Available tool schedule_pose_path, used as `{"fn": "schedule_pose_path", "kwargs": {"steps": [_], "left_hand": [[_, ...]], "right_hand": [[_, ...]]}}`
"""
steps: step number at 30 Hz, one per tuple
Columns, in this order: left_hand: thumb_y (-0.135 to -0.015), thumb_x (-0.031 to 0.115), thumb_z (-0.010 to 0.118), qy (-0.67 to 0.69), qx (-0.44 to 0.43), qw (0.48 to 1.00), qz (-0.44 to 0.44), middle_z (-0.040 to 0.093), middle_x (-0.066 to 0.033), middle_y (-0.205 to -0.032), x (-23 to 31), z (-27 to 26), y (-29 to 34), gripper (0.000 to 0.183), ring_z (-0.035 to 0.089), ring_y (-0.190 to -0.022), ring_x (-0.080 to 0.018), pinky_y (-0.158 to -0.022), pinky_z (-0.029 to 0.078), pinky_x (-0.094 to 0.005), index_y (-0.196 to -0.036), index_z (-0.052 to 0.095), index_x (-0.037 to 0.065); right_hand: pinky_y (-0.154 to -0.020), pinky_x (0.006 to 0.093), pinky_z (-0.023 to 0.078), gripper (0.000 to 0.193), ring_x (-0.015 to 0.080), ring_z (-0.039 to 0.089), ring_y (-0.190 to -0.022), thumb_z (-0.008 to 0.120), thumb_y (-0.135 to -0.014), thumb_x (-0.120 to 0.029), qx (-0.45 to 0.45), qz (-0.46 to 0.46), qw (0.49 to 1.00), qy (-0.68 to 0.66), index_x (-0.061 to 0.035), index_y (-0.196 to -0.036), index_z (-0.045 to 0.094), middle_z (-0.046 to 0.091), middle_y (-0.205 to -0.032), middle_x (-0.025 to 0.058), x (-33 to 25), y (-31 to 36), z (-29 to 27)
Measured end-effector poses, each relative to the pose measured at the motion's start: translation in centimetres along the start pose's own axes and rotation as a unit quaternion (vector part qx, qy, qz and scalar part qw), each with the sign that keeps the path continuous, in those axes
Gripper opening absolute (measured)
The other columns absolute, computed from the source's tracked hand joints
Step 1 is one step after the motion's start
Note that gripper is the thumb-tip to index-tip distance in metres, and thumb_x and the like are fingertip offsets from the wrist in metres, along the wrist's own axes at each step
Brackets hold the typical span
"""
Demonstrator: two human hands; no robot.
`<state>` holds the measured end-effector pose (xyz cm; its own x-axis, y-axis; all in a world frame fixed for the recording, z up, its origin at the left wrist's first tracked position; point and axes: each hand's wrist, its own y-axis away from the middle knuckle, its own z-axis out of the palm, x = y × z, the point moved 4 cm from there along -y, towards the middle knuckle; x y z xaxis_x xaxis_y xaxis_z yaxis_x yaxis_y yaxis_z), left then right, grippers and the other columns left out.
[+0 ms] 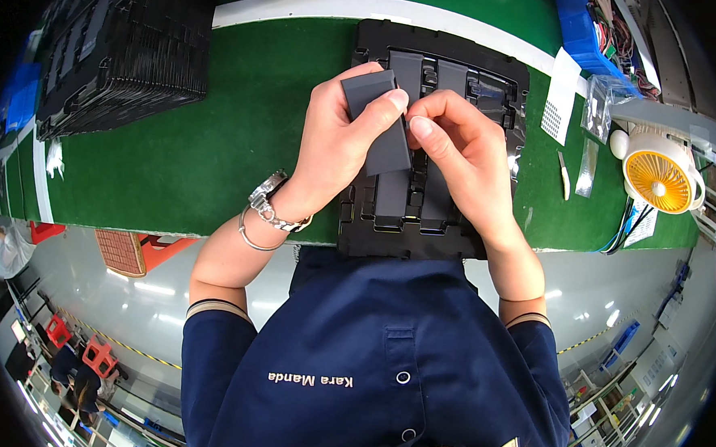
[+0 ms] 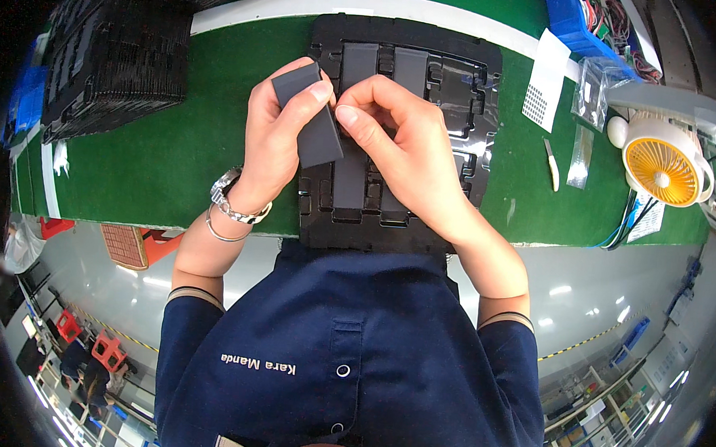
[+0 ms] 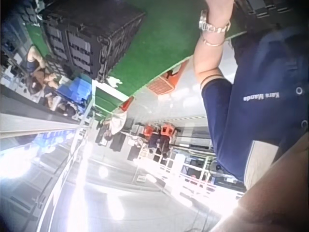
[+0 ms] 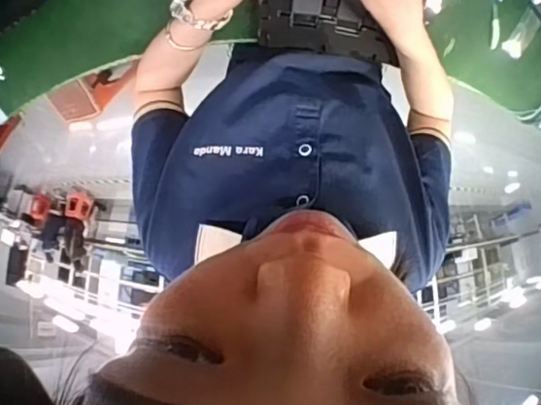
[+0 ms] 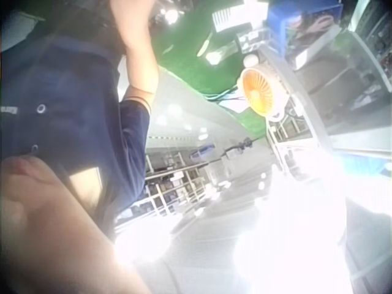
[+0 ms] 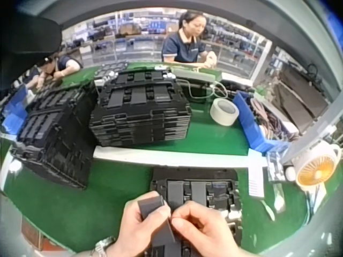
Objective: The user is manually inserting and securing several small rectangular plastic components into a larger black plastic electronic housing unit at an assembly station.
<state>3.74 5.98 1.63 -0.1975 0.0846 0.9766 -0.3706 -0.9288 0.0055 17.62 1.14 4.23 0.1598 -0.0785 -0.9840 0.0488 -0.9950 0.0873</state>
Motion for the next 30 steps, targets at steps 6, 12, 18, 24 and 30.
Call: {"fn": "schedule_pose_path", "kwargs": {"steps": [6,12,18,24,30], "left_hand": [[-0.088,0.015,0.062,-0.011,0.014,1.0,0.003,0.044,0.006,-0.062,-0.4,0.1,0.0,0.025,0.038,-0.059,-0.0025,-0.051,0.031,-0.0237,-0.069,0.051,0.003],[-0.088,0.014,0.062,-0.042,-0.003,0.999,0.013,0.044,0.0057,-0.061,-0.5,0.1,0.0,0.024,0.037,-0.058,-0.0028,-0.05,0.031,-0.0238,-0.069,0.05,0.003],[-0.088,0.015,0.061,-0.03,0.009,0.999,0.024,0.047,0.0051,-0.062,0.0,0.2,0.3,0.023,0.041,-0.058,-0.0026,-0.052,0.035,-0.0226,-0.071,0.051,0.003],[-0.088,0.015,0.061,-0.011,0.005,1.0,0.01,0.052,0.0038,-0.065,0.0,0.3,0.4,0.021,0.047,-0.06,-0.0028,-0.054,0.04,-0.0221,-0.074,0.054,0.002],[-0.089,0.015,0.06,0.011,-0.028,1.0,0.002,0.056,0.0017,-0.067,0.0,0.5,0.4,0.02,0.053,-0.06,-0.0043,-0.055,0.044,-0.0218,-0.075,0.055,0.002]], "right_hand": [[-0.063,0.0296,0.046,0.01,0.0185,0.057,-0.068,0.064,-0.087,-0.008,0.035,-0.097,0.985,0.141,0.0007,-0.09,0.059,0.058,-0.078,0.0089,-1.0,0.0,0.0],[-0.064,0.0289,0.046,0.011,0.0164,0.057,-0.07,0.064,-0.088,-0.008,0.018,-0.152,0.97,0.187,0.0005,-0.091,0.058,0.058,-0.079,0.0071,-0.8,0.0,-0.2],[-0.068,0.0246,0.046,0.016,0.0072,0.053,-0.075,0.059,-0.095,-0.016,-0.035,0.016,0.996,-0.08,0.0001,-0.091,0.058,0.058,-0.08,0.0002,0.5,-0.2,-0.3],[-0.069,0.022,0.044,0.02,0.0056,0.05,-0.072,0.058,-0.096,-0.018,-0.046,0.037,0.993,-0.103,0.0,-0.089,0.058,0.057,-0.076,-0.001,0.9,0.0,0.1],[-0.068,0.0217,0.044,0.02,0.0055,0.051,-0.071,0.059,-0.096,-0.018,-0.05,0.038,0.993,-0.098,-0.0002,-0.088,0.059,0.057,-0.075,-0.0011,0.9,0.1,-0.1]]}}
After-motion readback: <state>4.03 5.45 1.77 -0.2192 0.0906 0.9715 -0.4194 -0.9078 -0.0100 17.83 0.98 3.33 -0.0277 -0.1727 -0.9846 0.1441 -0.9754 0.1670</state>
